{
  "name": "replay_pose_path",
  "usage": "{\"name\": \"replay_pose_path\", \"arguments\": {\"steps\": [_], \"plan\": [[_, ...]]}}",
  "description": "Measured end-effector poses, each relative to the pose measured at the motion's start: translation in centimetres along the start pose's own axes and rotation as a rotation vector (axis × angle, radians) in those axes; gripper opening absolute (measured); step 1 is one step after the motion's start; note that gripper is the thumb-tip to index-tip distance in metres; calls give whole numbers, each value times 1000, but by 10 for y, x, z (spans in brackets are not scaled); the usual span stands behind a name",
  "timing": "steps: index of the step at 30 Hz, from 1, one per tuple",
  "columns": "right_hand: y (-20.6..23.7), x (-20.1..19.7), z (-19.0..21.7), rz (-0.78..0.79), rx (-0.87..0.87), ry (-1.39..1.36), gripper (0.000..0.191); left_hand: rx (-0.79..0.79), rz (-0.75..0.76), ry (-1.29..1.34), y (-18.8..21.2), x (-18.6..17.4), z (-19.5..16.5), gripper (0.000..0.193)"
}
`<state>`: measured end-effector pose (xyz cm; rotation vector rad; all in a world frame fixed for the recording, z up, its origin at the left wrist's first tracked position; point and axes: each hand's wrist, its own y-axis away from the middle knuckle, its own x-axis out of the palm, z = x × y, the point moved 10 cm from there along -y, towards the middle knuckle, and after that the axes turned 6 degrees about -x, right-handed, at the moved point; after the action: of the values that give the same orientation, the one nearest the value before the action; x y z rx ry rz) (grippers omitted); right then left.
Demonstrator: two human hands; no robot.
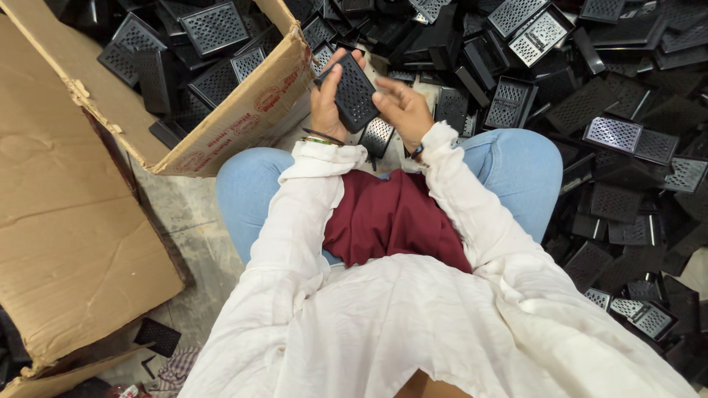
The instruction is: The person sits on the floor and repeatedly picks up small black rectangular components from a pile, turns them over in both hands, and places them into a cardboard box. The task continues with the same repetitive handling of individual items.
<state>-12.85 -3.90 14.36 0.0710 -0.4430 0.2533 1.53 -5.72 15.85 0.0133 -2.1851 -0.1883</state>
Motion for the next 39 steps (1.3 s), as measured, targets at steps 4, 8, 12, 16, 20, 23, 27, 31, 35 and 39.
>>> {"name": "replay_pose_path", "arguments": {"steps": [4, 8, 12, 16, 20, 23, 27, 31, 35, 39], "plan": [[7, -4, -11, 35, 168, -243, 35, -6, 73, -78, 2, 6, -2, 44], [1, -20, 11, -74, 47, -188, 33, -4, -70, -722, 12, -2, 13, 45], [3, -18, 28, 40, 103, -183, 39, 71, 41, -733, 25, 9, 18, 46], [9, -7, 42, 196, 109, -179, 44, -29, -12, -717, 23, -1, 21, 42], [9, -9, 41, 130, 76, -138, 43, -42, -55, -714, 21, -4, 20, 41], [9, -10, 34, 95, 98, -151, 43, -1, -48, -696, 23, 1, 21, 43], [9, -4, 28, 145, 103, -109, 46, 121, -188, -839, 27, -2, 8, 45], [10, -4, 23, 133, 97, -109, 47, 104, -166, -804, 26, -3, 7, 46], [9, -8, 23, 133, 100, -118, 45, 300, -60, -810, 29, 6, -2, 43], [7, -14, 28, 57, 71, 35, 44, 98, -93, -680, 13, -18, 26, 43]]}}
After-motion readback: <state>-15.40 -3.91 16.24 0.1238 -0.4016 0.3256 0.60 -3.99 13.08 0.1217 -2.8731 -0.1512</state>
